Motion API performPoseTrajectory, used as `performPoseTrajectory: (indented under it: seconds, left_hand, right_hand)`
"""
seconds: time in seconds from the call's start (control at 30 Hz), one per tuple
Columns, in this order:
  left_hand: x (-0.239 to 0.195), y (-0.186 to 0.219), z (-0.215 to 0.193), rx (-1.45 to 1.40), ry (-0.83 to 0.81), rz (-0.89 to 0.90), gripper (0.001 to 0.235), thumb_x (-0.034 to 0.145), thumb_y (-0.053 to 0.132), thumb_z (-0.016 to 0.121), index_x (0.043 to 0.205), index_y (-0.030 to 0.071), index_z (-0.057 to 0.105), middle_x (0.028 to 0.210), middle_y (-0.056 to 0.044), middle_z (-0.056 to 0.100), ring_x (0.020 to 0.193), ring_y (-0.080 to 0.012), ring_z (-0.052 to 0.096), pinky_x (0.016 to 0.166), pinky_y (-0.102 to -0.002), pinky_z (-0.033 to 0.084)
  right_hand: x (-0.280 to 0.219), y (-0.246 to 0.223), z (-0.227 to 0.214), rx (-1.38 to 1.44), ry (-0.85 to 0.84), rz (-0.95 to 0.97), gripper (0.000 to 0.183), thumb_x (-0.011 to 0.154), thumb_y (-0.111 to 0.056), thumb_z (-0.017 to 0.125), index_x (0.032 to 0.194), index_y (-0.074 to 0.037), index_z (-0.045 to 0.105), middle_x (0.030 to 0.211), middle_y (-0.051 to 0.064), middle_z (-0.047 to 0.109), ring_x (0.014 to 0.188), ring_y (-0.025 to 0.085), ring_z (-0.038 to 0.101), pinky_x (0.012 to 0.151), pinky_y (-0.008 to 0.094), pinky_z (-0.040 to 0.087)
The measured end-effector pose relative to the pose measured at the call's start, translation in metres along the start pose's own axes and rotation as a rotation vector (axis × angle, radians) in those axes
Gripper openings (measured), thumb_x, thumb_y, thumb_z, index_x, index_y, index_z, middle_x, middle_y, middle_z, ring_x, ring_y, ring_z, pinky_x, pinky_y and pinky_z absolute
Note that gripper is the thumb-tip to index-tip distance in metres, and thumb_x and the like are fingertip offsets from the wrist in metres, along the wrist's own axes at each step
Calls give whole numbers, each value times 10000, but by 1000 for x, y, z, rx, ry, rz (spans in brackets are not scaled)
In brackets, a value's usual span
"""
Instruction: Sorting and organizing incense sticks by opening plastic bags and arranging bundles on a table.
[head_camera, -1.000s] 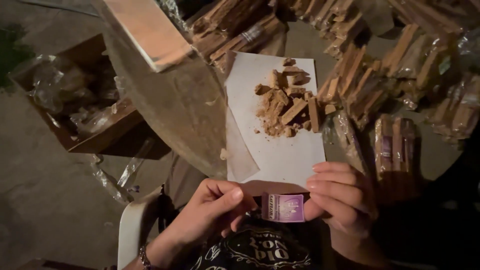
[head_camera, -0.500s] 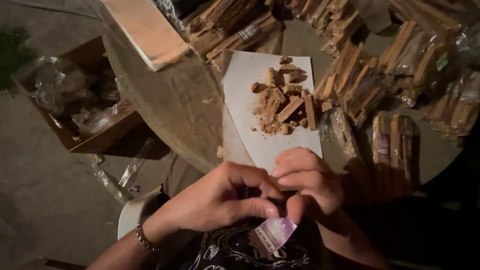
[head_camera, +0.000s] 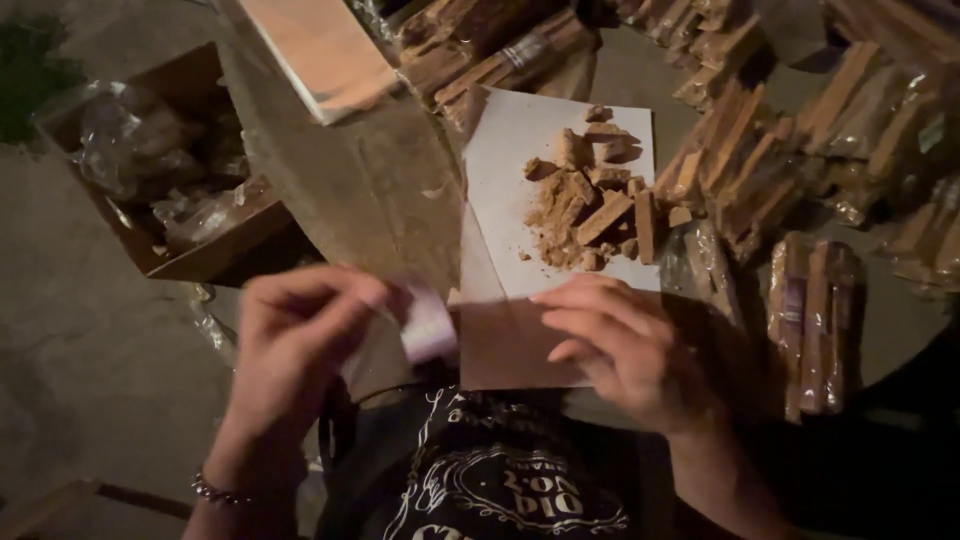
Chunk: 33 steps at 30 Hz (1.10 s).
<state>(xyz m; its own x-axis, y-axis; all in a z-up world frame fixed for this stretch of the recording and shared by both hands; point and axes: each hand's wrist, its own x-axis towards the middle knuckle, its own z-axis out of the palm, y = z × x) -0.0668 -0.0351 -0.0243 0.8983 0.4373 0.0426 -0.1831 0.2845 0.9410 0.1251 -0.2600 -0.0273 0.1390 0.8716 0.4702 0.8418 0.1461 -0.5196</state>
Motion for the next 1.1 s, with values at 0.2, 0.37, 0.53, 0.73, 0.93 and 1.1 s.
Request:
performPoseTrajectory:
  seconds: [0.2,0.37,0.53,0.73,0.93,1.1]
  left_hand:
    - [-5,-34,-7,212,356,-251,196,891,180,768,918,-2,834,524,-4,567,446,-64,363,395,-231,237]
    - [9,-30,18,133,236,-348,271,968,207,687,936,-44,785,573,-19,583,476,-65,408,413,-221,285]
    - [19,-25,21,348,149,-380,275,1000,221,638,946,1,793,541,11,500,474,-76,378,416,-254,285]
    - [22,-30,24,469,127,-383,264,1017,221,626,919,39,791,534,27,529,457,-64,393,413,-244,293]
    - [24,-32,22,490,161,-377,249,1012,211,636,883,46,771,536,13,566,466,-59,413,407,-241,310]
    - [24,-35,20,486,139,-334,264,1020,208,617,871,46,763,521,30,539,457,-50,376,402,-250,270]
  right_hand:
    - [3,-13,18,-88,-130,41,342,905,-266,732,1059,38,701,1227,191,687,1186,325,658,1138,560,459]
    - [-3,-13,20,-126,-52,152,480,913,-301,711,1214,63,628,1307,185,620,1285,361,605,1187,542,439]
    - [-25,-8,31,-272,-109,210,756,902,-555,558,1382,29,541,1501,211,467,1427,358,476,1259,545,306]
    - [-24,-12,40,-407,-248,195,980,888,-778,318,1573,-78,346,1677,237,179,1569,422,214,1289,609,131]
    - [-11,-18,43,-425,-353,150,1078,847,-822,406,1598,-57,286,1684,196,227,1575,390,165,1255,620,172]
    - [-3,-20,47,-385,-353,172,1040,854,-804,457,1610,-113,281,1692,235,164,1580,427,144,1259,626,150]
